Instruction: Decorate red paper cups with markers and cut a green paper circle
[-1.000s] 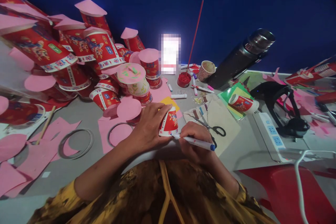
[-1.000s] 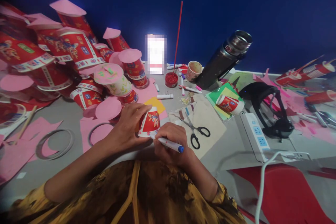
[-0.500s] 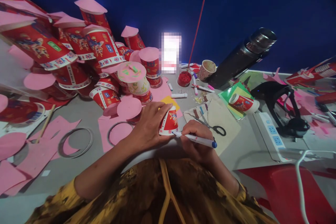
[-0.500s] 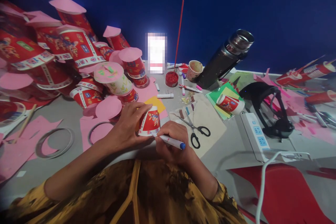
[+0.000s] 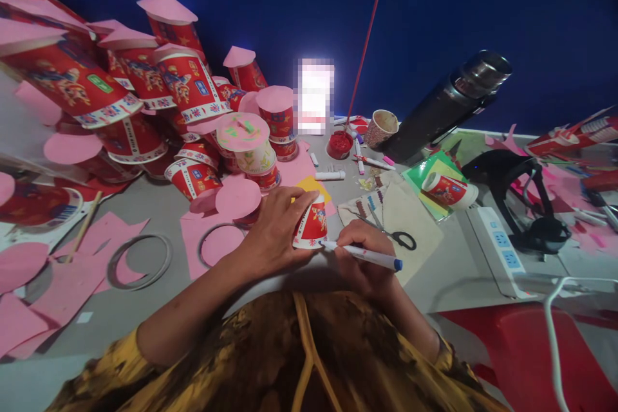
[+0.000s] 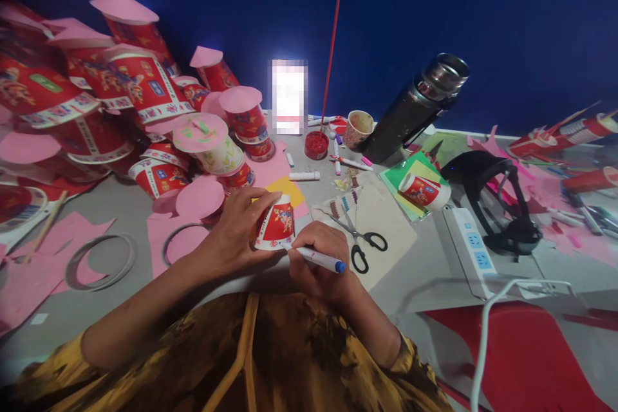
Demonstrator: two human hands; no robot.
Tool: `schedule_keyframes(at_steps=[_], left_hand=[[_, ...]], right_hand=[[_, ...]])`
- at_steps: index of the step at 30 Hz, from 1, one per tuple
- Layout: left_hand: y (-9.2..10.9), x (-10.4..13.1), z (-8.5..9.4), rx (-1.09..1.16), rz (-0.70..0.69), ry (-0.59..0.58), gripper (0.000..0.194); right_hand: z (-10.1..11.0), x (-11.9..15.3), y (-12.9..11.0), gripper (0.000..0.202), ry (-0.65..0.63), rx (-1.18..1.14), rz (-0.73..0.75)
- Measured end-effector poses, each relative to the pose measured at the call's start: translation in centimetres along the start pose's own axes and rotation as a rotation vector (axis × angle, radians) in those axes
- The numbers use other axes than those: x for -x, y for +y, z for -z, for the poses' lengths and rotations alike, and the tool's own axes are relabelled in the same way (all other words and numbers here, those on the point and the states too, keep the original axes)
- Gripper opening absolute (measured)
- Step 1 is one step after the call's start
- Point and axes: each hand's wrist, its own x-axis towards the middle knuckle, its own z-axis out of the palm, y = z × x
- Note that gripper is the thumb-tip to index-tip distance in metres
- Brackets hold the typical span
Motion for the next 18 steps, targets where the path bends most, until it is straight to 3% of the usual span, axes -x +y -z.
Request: schedule_keyframes(at_steps=[18], left_hand=[[0.25,0.30,-0.37,-0.022,-0.009,0.002,0.081]], right_hand=[[-0.11,-0.07,-0.08,0.011,-0.064,0.020,-0.012]])
